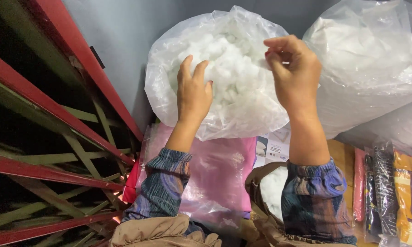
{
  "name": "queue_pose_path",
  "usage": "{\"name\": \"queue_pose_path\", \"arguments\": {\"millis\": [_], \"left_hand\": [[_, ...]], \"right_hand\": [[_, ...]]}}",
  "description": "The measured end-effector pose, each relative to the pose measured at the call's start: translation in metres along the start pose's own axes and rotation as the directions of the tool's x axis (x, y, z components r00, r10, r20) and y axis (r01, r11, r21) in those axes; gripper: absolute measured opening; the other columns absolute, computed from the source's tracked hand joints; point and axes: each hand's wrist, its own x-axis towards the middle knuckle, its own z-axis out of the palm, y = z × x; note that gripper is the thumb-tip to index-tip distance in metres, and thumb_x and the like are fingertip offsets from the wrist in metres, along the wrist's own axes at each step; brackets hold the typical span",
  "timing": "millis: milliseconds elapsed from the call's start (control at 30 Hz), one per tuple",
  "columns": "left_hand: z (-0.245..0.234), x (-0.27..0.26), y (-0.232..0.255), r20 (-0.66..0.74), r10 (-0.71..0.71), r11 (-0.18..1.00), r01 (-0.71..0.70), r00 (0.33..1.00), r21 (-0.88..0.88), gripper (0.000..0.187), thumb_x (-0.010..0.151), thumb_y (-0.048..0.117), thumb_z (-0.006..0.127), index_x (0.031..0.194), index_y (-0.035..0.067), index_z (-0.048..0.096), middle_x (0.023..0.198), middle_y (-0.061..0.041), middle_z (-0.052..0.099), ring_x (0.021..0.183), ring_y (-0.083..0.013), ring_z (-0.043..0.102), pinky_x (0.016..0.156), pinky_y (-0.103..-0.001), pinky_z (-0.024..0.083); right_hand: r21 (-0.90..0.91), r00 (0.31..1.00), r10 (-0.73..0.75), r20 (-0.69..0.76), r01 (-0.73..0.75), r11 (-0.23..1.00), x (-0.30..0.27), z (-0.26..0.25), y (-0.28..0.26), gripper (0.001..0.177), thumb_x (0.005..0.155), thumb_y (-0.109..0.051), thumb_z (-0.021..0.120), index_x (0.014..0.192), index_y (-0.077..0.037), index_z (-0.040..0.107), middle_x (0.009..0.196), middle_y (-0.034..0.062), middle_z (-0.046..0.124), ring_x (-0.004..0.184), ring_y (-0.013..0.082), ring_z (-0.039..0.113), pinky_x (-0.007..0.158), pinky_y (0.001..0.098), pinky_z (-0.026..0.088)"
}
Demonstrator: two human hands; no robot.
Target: Stuffing a small circular cushion cover with white polyester fiberfill by hand.
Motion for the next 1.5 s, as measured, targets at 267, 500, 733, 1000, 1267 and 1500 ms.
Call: {"name": "queue_pose_path", "arguments": {"millis": [267, 500, 733, 1000, 1267, 1500], "left_hand": [[-0.045, -0.010, 0.023, -0.108, -0.048, 0.997, 0.041, 0.993, -0.061, 0.038, 0.087, 0.004, 0.073, 0.123, 0.014, 0.063, 0.145, -0.017, 0.036, 0.135, -0.0412, 0.045, 0.103, -0.050, 0.049], [-0.047, -0.017, 0.037, -0.178, 0.163, 0.970, -0.124, 0.970, 0.211, 0.044, 0.080, 0.010, 0.087, 0.119, 0.015, 0.068, 0.142, -0.014, 0.042, 0.140, -0.0429, 0.038, 0.108, -0.059, 0.044], [-0.041, -0.018, 0.049, -0.142, 0.234, 0.964, -0.210, 0.962, 0.164, 0.039, 0.078, 0.009, 0.087, 0.113, 0.014, 0.071, 0.138, -0.015, 0.048, 0.138, -0.0416, 0.039, 0.110, -0.058, 0.043], [-0.029, -0.020, 0.059, -0.129, 0.197, 0.974, -0.209, 0.972, -0.088, 0.047, 0.089, 0.000, 0.073, 0.133, 0.006, 0.056, 0.134, -0.016, 0.047, 0.136, -0.0435, 0.045, 0.117, -0.054, 0.045], [-0.044, -0.014, 0.103, 0.576, -0.212, 0.013, 0.592, 0.789, -0.806, 0.082, 0.077, 0.061, 0.058, 0.150, 0.031, 0.034, 0.162, -0.010, 0.029, 0.135, -0.0300, 0.046, 0.087, -0.042, 0.055], [0.006, -0.032, 0.111, 0.448, -0.330, -0.010, 0.471, 0.831, -0.882, 0.034, 0.101, 0.033, 0.062, 0.133, 0.021, 0.058, 0.108, 0.005, 0.063, 0.097, -0.0041, 0.058, 0.068, -0.019, 0.053]], "right_hand": [[-0.010, 0.975, -0.114, 0.189, 0.118, 0.993, -0.005, 0.033, -0.014, 0.027, 0.094, -0.006, 0.076, 0.119, -0.009, 0.066, 0.115, 0.0105, 0.060, 0.100, 0.0204, 0.067, 0.086, 0.0305, 0.059], [-0.437, 0.931, -0.206, 0.301, 0.326, 0.838, -0.029, 0.087, 0.033, 0.034, 0.084, 0.010, 0.065, 0.114, -0.004, 0.065, 0.136, 0.0259, 0.056, 0.101, 0.0448, 0.066, 0.061, 0.0508, 0.056], [-0.220, 0.963, -0.093, 0.252, 0.151, 0.964, -0.002, 0.020, 0.000, 0.021, 0.092, -0.001, 0.075, 0.110, -0.012, 0.072, 0.115, 0.0093, 0.068, 0.101, 0.0268, 0.067, 0.087, 0.0365, 0.047], [0.304, 0.979, 0.127, 0.157, -0.170, 0.937, 0.005, -0.034, -0.033, 0.020, 0.104, 0.000, 0.073, 0.120, -0.010, 0.064, 0.131, 0.0050, 0.069, 0.097, 0.0065, 0.069, 0.085, 0.0166, 0.064], [0.676, 0.922, 0.247, 0.297, -0.386, 0.628, -0.017, -0.003, 0.000, 0.022, 0.094, -0.004, 0.075, 0.113, -0.010, 0.066, 0.117, 0.0068, 0.073, 0.089, 0.0097, 0.071, 0.081, 0.0248, 0.066], [-0.052, 0.997, -0.052, 0.053, 0.055, 0.997, -0.049, 0.018, 0.004, 0.024, 0.113, -0.022, 0.053, 0.134, -0.016, 0.064, 0.120, 0.0064, 0.069, 0.107, 0.0301, 0.063, 0.099, 0.0418, 0.048]]}}
